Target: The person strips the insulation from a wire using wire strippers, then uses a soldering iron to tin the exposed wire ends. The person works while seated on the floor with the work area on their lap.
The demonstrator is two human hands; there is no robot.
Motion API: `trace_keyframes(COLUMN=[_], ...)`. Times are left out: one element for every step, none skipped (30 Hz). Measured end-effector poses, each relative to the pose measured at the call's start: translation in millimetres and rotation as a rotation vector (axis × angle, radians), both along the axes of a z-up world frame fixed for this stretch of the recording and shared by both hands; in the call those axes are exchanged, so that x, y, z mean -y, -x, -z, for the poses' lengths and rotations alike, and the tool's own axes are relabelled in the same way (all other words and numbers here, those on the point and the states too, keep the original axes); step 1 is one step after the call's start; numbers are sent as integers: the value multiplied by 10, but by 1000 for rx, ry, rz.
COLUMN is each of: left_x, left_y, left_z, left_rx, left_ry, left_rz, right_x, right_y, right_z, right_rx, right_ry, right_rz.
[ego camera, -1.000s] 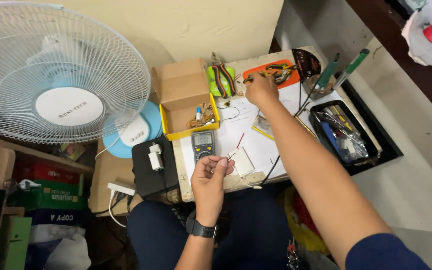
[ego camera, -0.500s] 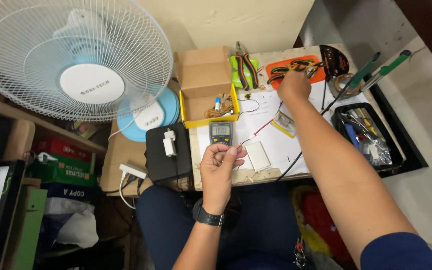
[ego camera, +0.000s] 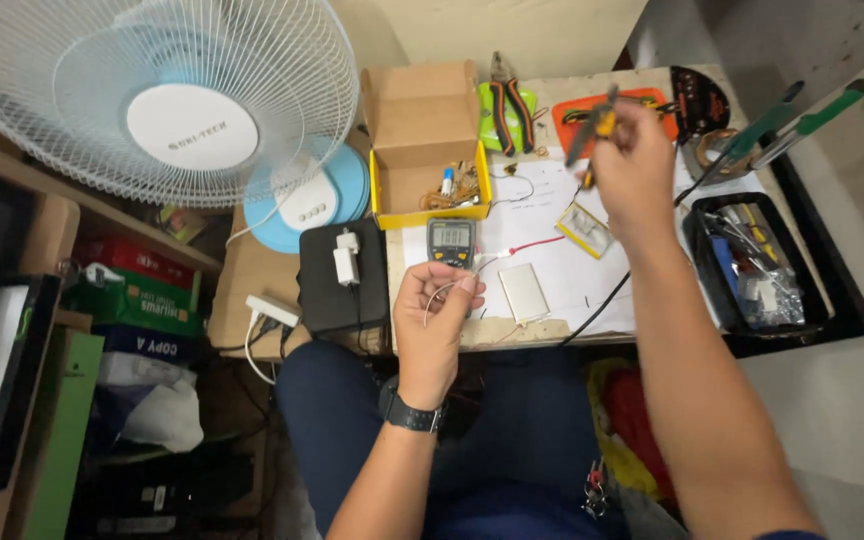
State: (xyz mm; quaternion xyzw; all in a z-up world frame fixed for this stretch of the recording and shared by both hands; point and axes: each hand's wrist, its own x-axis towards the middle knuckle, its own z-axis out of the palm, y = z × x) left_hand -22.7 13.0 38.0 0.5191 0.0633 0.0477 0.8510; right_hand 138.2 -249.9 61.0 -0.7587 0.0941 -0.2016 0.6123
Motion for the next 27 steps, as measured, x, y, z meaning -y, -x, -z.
trace_keyframes(left_x=[20,32,43,42,39,44,64,86,112,137,167,199,228,250,275,302,330,372,394,426,457,494,526,542,556,563,566], left_y=[-23,-38,-53,-63,-72,-85,-82,-93,-104,-104,-104,-110,-122,-132,-142,-152,-163,-178,-182,-183,-184,-152,-122,-96,-85,-78,-71], left_z=[30,65,102,149,196,241,248,254,257,247,236,225,212,198,184,188,190,192,200,210,221,179,136,90,94,98,102], left_rx=[-6,-7,-8,-18,0,19,9,30,51,47,62,78,76,96,116,115,132,149,147,168,189,188,207,227,227,234,241], left_ry=[-1,-4,-8,-10,-33,-55,-55,-67,-79,-80,-88,-96,-97,-118,-138,-143,-153,-159,-160,-198,-235,-234,-266,-301,-301,-312,-323], left_rz=[-9,-31,-54,-66,-70,-74,-86,-83,-79,-85,-85,-82,-84,-86,-87,-87,-94,-98,-94,-93,-91,-83,-79,-80,-76,-75,-74], right_x=[-78,-161,-241,-194,-144,-84,-57,-24,15,36,63,92,83,66,53,56,61,78,62,55,48,13,-26,-77,-67,-64,-64], right_y=[201,404,607,752,894,1031,1132,1229,1328,1456,1585,1718,1776,1839,1901,1948,1994,2044,2018,2002,1985,1966,1945,1909,1889,1861,1832], right_z=[-69,-134,-200,-199,-201,-214,-95,19,130,240,346,455,466,483,498,496,493,480,471,461,452,370,287,203,212,221,229], right_rx=[-6,-25,-46,-58,-85,-114,-126,-136,-145,-150,-252,-354,-356,-327,-298,-298,-276,-253,-253,-234,-216,-217,-224,-230,-231,-207,-184], right_ry=[-1,-161,-322,-324,-404,-483,-484,-509,-535,-535,-690,-845,-846,-862,-877,-883,-762,-640,-642,-436,-230,-231,-90,50,49,111,174], right_rz=[-9,-59,-108,-119,-281,-443,-453,-551,-649,-654,-713,-765,-767,-804,-842,-842,-840,-831,-827,-836,-838,-830,-787,-745,-742,-729,-716])
